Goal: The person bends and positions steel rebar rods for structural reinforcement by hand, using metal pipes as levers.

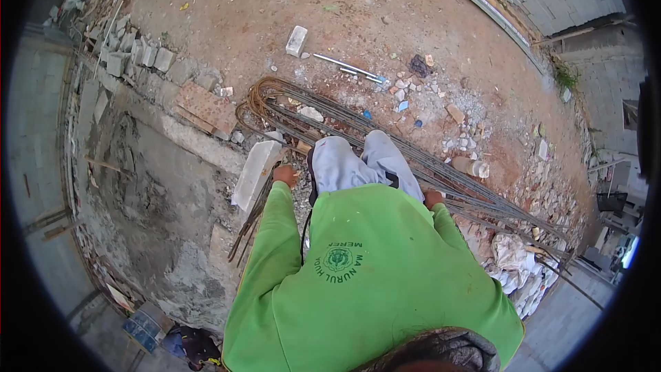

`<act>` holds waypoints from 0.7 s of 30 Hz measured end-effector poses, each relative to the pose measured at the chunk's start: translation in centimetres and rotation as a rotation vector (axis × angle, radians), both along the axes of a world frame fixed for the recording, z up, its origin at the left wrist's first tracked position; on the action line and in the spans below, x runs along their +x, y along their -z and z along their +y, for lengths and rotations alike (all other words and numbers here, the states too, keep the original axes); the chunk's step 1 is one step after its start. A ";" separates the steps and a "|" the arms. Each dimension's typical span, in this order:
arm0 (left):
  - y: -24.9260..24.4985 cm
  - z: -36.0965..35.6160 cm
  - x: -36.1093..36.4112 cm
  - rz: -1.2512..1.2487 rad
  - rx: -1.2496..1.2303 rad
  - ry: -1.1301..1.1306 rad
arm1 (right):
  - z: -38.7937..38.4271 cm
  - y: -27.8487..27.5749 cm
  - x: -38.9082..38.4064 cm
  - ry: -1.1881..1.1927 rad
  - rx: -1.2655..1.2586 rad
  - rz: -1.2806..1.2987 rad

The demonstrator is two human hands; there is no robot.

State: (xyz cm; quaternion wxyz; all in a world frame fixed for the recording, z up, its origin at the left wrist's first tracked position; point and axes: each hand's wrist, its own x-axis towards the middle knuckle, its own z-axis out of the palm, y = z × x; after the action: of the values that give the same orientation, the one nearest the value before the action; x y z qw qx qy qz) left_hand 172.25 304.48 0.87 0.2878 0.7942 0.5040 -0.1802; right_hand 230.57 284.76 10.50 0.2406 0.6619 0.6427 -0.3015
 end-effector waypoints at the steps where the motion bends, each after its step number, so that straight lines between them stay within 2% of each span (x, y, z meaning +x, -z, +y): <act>1: 0.4 0.3 0.2 0.006 -0.001 -0.027 | 3.7 0.3 1.0 -0.027 -0.001 0.006; 3: 2.6 -0.2 0.8 -0.486 -0.264 -0.835 | 10.7 1.6 3.3 -0.165 0.200 -0.026; 4: 1.8 0.4 1.1 -0.534 -0.289 -0.961 | 14.2 3.4 4.5 -0.120 0.177 0.026; 6: 0.2 1.3 1.6 -0.643 -0.312 -1.221 | 21.4 8.7 7.1 0.183 0.053 0.272; 8: -4.5 3.2 3.1 -0.855 -0.451 -1.864 | 28.7 15.4 9.8 0.566 -0.166 0.498; 9: 0.0 0.7 1.6 -0.954 -0.403 -1.823 | 33.4 17.5 9.7 0.671 -0.342 0.477; 10: -1.1 1.7 2.5 -0.949 -0.378 -1.872 | 38.0 19.3 9.4 0.769 -0.518 0.443; 11: -2.4 2.0 3.7 -0.896 -0.229 -2.039 | 42.1 21.0 9.4 0.174 -0.332 0.259; 12: -3.3 2.7 5.5 -0.820 -0.085 -2.203 | 46.9 22.7 8.6 -0.293 -0.222 0.153; 13: -3.0 3.1 7.7 -0.785 -0.090 -2.257 | 51.2 23.8 7.3 -0.746 -0.112 0.055; 14: -2.8 3.8 9.2 -0.978 0.012 -2.590 | 55.6 21.7 4.4 -0.774 -0.130 0.005; 15: -2.8 4.8 10.7 -1.172 0.143 -2.907 | 58.3 23.2 4.1 -0.756 -0.073 -0.030; 16: -3.3 5.3 12.8 -1.099 0.110 -2.955 | 60.0 25.3 4.8 -0.698 0.167 0.048; 18: -3.3 9.0 16.6 -1.262 -0.155 -2.817 | 64.5 18.1 -1.4 0.566 -0.079 0.408; 19: -3.6 11.1 18.0 -1.260 -0.288 -2.657 | 66.3 17.4 -2.6 0.557 -0.079 0.400; 21: -4.2 17.1 19.9 -1.176 -0.476 -2.345 | 68.9 18.7 -5.1 0.351 -0.076 0.418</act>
State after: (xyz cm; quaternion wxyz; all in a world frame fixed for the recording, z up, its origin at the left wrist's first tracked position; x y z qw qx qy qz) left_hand 192.20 321.56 5.07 0.5756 -0.2166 0.6430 0.4564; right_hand 225.48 353.69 -8.23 0.0717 0.6771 0.5422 -0.4923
